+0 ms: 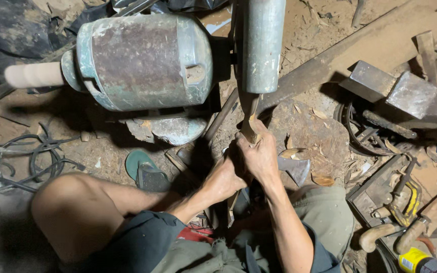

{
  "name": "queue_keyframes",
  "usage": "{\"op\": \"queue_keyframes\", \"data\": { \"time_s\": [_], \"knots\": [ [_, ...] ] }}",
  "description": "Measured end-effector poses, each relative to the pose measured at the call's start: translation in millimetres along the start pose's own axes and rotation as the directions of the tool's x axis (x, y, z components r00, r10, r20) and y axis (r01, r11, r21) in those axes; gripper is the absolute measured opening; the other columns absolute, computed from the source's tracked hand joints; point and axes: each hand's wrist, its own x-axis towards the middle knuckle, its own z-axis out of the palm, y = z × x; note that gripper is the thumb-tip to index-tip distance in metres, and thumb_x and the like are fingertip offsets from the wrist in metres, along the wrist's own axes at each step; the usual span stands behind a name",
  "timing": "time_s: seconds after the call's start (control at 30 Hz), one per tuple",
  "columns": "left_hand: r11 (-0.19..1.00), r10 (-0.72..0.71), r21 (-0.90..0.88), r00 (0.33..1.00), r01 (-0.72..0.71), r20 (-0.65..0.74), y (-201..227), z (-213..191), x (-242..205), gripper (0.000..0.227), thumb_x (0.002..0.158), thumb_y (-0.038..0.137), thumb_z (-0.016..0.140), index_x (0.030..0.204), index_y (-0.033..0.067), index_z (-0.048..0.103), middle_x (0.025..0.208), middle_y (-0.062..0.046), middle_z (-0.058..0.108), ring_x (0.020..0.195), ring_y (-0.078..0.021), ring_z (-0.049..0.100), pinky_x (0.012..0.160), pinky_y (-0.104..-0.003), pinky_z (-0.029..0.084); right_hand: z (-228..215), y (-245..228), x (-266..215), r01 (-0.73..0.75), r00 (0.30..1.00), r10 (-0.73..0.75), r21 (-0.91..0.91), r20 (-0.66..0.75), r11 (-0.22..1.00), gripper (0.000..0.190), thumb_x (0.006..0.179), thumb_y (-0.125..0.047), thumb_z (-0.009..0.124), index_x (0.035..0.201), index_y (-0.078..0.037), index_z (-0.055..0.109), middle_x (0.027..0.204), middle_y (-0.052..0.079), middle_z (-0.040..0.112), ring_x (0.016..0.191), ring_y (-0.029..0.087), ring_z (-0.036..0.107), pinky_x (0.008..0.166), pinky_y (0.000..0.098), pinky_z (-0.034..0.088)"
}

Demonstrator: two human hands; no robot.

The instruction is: The person holds a curved wooden piece against a rotating grinding wheel, shaping its edges and surfaces. They repeatedly reposition the wood to grind different areas, then inspect the piece by turning it over in their hands.

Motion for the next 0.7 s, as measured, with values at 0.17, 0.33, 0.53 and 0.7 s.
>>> {"op": "queue_keyframes", "data": {
  "time_s": [0.17,0.33,0.53,0.7],
  "knots": [
    [0.999,0.039,-0.036,0.999,-0.04,-0.025,5.2,-1.6,-3.3,0.086,0.066,0.008,0.079,0.142,-0.0065,0.041,0.122,-0.029,0.064,0.112,-0.0427,0.065,0.093,-0.044,0.055,2.2,6.6,-1.5,0.022,1.0,-0.023,-0.052,-0.007,0.998,0.043,0.086,-0.009,0.074,0.126,0.003,0.065,0.129,0.017,0.07,0.119,0.029,0.066,0.105,0.0369,0.047],
    [0.995,0.013,-0.097,1.0,-0.015,-0.023,7.4,-2.8,-5.9,0.086,0.069,0.012,0.08,0.145,-0.0007,0.042,0.13,-0.025,0.063,0.118,-0.0407,0.064,0.098,-0.042,0.053,6.9,14.1,-3.9,0.047,0.998,-0.053,-0.136,-0.042,0.99,0.051,0.084,-0.01,0.076,0.132,0.006,0.063,0.141,0.022,0.062,0.133,0.035,0.058,0.113,0.0401,0.041],
    [0.99,0.07,-0.122,0.997,-0.075,-0.043,8.8,-3.8,-9.5,0.086,0.071,0.013,0.082,0.145,-0.0006,0.043,0.133,-0.025,0.063,0.121,-0.0404,0.063,0.1,-0.043,0.052,7.9,8.8,-8.4,-0.009,0.999,0.003,-0.126,-0.047,0.992,0.049,0.083,-0.009,0.076,0.128,0.006,0.064,0.139,0.022,0.064,0.13,0.034,0.06,0.111,0.0401,0.043],
    [0.99,-0.004,-0.138,1.0,0.004,0.001,5.2,-2.4,-13.8,0.09,0.067,0.011,0.081,0.146,-0.0001,0.039,0.13,-0.024,0.064,0.119,-0.0394,0.065,0.099,-0.042,0.053,7.9,9.2,-14.0,-0.111,0.994,0.112,-0.036,0.009,0.993,0.041,0.084,-0.011,0.071,0.122,0.004,0.068,0.13,0.018,0.071,0.12,0.031,0.068,0.107,0.0408,0.049]
  ]
}}
